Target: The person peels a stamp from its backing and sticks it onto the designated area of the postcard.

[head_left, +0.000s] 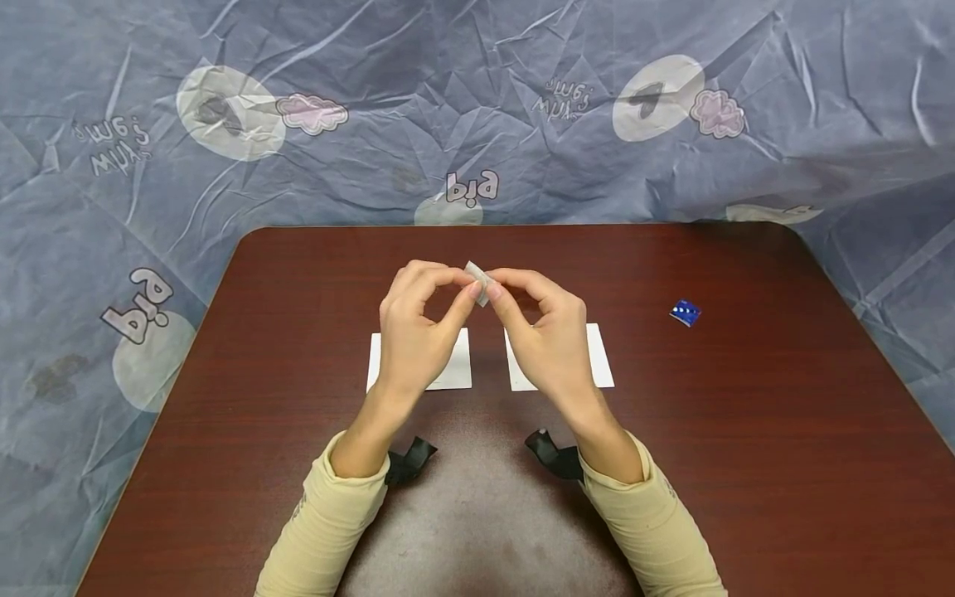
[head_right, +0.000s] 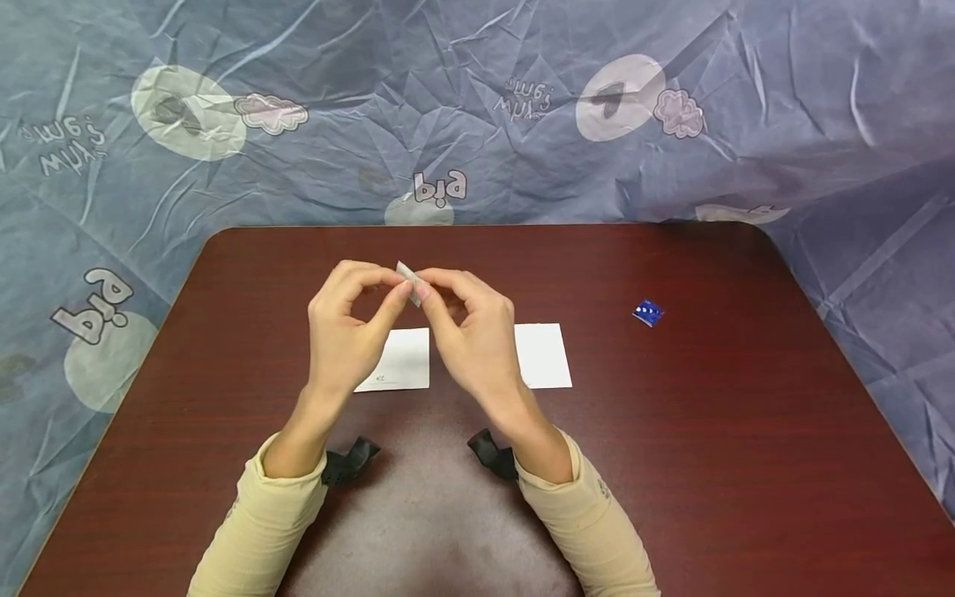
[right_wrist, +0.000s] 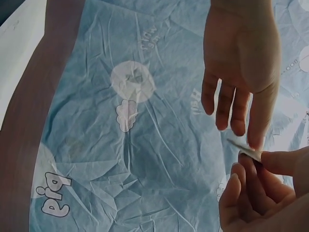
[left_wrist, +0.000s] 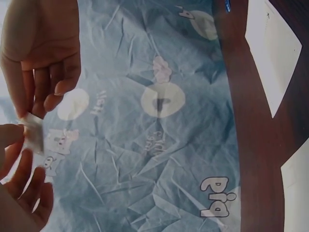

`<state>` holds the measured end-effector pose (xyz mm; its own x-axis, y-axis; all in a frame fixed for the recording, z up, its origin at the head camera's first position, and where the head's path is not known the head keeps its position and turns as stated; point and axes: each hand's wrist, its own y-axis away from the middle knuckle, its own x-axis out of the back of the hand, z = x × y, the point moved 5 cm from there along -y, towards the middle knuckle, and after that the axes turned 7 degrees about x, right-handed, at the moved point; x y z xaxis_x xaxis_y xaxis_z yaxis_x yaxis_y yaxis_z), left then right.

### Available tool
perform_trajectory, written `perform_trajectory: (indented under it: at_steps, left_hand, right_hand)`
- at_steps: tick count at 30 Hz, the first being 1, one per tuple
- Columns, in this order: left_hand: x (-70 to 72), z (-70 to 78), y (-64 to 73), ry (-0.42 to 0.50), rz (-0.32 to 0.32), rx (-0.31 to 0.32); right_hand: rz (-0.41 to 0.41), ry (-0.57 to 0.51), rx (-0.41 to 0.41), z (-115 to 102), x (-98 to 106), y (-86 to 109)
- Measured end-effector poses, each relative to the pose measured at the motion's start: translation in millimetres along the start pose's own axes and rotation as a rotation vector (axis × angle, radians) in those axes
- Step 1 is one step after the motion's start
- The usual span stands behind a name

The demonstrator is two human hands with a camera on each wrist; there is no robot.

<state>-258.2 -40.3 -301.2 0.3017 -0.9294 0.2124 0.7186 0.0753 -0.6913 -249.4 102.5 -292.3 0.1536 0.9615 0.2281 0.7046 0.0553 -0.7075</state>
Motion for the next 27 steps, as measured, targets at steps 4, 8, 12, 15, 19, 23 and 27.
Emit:
perform_trajectory:
  at_steps: [4, 8, 12, 15, 19, 23, 27]
  left_hand:
    - [-1.6, -0.2, 1.0, -0.084, -0.05, 0.018]
    - [-2.7, -1.3, 1.5, -0.093, -0.085, 0.037]
    - [-3.5, -1.3, 1.7, -0.071, -0.108, 0.054]
    - [-4.2, -1.7, 2.1, -0.067, -0.118, 0.079]
    - [-4.2, -3.3, 2.6, -0.078, -0.117, 0.121]
    - [-3.7, -4.3, 2.6, -0.086, -0.115, 0.152]
    - [-3.8, -4.8, 3.0, -0.083, -0.116, 0.159]
  right_hand:
    - [0.013, 0.107, 0.088, -2, -1, -0.5]
    - [0.015, 0.228, 0.178, -3, -3, 0.1]
    - [0.03, 0.337, 0.239, -5, -5, 2.1]
    - [0.044, 0.383, 0.262, -6, -6, 3.3]
    - [0.043, 0.413, 0.286, -7, -8, 4.3]
    - [0.032, 0.431, 0.313, -8, -11, 4.7]
    - [0.006, 0.446, 0.322, -7, -12, 4.8]
